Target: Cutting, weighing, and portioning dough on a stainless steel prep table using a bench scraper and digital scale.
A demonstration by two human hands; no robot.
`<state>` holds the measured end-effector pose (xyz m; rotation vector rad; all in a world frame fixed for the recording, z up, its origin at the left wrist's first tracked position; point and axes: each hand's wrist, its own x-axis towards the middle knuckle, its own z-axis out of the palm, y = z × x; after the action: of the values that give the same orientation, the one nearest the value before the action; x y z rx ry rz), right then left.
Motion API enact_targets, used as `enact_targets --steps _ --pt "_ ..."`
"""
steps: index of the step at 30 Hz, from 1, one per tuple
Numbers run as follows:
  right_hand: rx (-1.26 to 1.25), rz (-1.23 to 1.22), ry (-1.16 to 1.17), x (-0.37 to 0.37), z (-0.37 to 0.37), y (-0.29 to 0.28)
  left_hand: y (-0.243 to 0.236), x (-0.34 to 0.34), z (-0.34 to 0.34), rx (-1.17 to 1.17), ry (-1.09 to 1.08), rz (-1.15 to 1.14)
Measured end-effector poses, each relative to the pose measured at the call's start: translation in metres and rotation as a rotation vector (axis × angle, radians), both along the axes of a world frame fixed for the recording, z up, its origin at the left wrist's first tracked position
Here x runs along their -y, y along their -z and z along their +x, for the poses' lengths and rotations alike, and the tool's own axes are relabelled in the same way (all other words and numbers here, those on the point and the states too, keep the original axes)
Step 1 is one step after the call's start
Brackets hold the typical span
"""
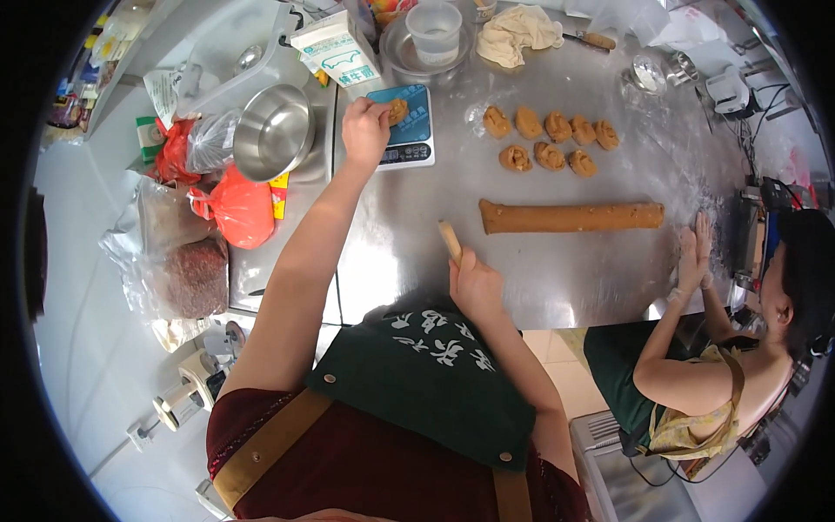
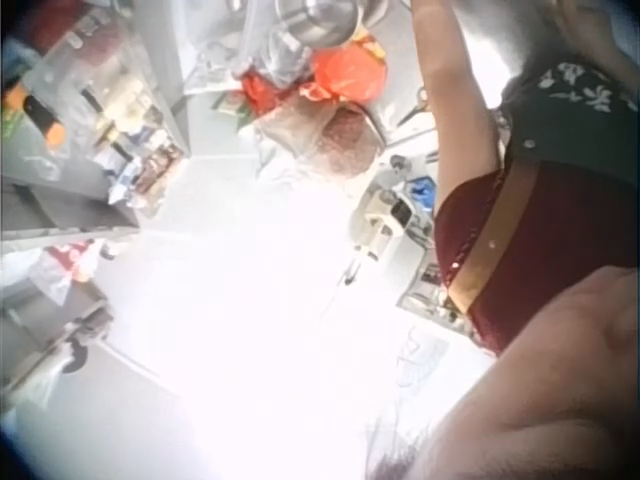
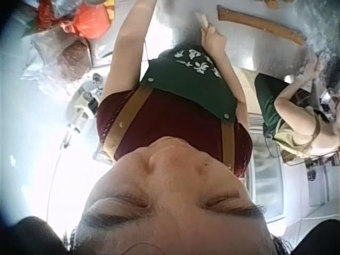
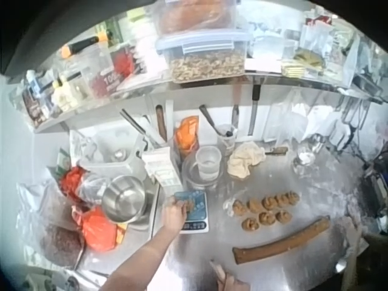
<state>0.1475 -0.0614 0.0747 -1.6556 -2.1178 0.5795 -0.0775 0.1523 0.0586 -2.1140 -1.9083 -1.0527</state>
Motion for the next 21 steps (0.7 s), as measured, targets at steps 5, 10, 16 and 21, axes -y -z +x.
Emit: enact_targets --steps 5,10,16,21 --pt "-0.044 -0.012 -0.035 0.007 0.006 0.0 0.0 0.011 0.0 -0.092 0.014 -0.022" --pt "0.054 -0.009 0.005 0.026 0.028 -0.002 -0.013 0.05 -0.002 0.323 0.001 -0.028" --pt "0.116 -0.095 0.064 0.042 0.053 -0.002 0.006 0.146 0.011 0.526 -0.027 -0.206" --pt "0.113 -0.111 0.074 0.04 0.05 -0.004 0.023 0.206 0.024 0.602 -0.058 -0.375"
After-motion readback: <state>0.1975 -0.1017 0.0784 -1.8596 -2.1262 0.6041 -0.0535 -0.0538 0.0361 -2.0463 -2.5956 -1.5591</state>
